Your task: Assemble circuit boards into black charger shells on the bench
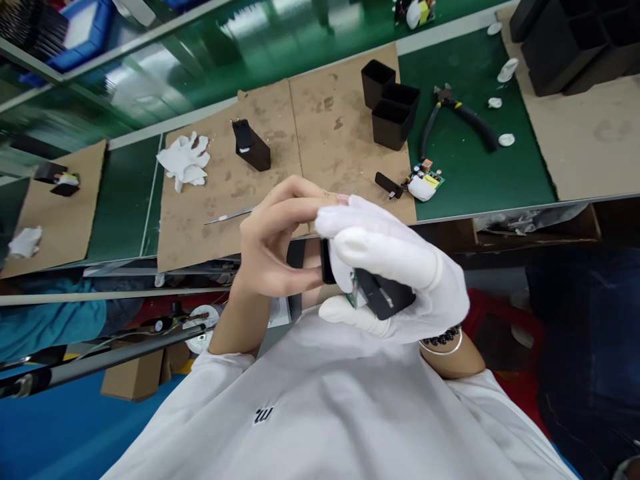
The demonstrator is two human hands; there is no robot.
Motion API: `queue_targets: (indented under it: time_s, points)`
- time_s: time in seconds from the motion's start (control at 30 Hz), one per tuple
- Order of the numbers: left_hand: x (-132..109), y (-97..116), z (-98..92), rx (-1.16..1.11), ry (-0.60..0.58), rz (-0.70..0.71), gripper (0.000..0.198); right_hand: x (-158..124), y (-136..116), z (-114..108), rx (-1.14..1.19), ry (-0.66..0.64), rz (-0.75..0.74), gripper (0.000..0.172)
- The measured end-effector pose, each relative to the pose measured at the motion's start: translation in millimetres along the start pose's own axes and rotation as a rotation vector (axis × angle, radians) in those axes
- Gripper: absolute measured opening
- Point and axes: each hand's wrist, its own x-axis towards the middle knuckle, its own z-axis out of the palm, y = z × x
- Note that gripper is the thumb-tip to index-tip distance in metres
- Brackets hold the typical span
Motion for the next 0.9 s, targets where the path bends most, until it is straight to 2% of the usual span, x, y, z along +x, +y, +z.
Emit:
queue_targets:
  time_s: [0.07, 0.13, 0.2, 0.33, 0.47, 0.57, 0.67, 0.73, 0.8, 0.9]
  points:
    - [-2.0, -3.9, 1.4, -0.028, 0.003, 0.043, 0.038, 1.5, 0.9, 2.8, 0.007, -0.012, -0.159, 0.073]
    - [-4.9, -9.6, 2.9, -0.054, 0.003, 0.057, 0.043, 2.6, 2.3, 7.0, -0.009, 0.003, -0.2, 0.078]
    - [-8.4, -15.4, 4.4, -0.077, 0.009, 0.048, 0.048, 2.6, 3.6, 10.8, -0.031, 0.03, -0.155, 0.071]
    - [-14.8, -21.1, 7.6, -0.114, 0.029, -0.018, 0.051, 0.2, 6.1, 14.2, -0.068, -0.006, -0.054, 0.063]
    - [-17.1, -19.7, 10.4, -0.154, 0.065, -0.049, 0.047, 0.8, 9.8, 17.3, -0.156, -0.024, -0.065, 0.064]
    - [-16.1, -18.2, 11.3, -0.166, 0.079, -0.079, 0.049, 3.0, 13.5, 21.8, -0.161, -0.047, -0.037, 0.073]
    - [-15.3, -20.1, 11.9, -0.194, 0.09, -0.136, 0.053, 4.2, 16.9, 25.7, -0.093, -0.098, 0.072, 0.091]
    - [-16.5, -25.7, 12.6, -0.243, 0.144, -0.201, 0.058, 3.9, 18.8, 26.6, -0.031, -0.068, 0.133, 0.098]
    - [-19.5, -35.0, 13.8, -0.331, 0.22, -0.288, 0.066, 3.6, 20.3, 25.7, 0.013, -0.002, 0.16, 0.095]
    - [-24.6, -52.4, 16.5, -0.458, 0.267, -0.389, 0.077, 5.4, 22.9, 22.8, 0.045, 0.045, 0.171, 0.079]
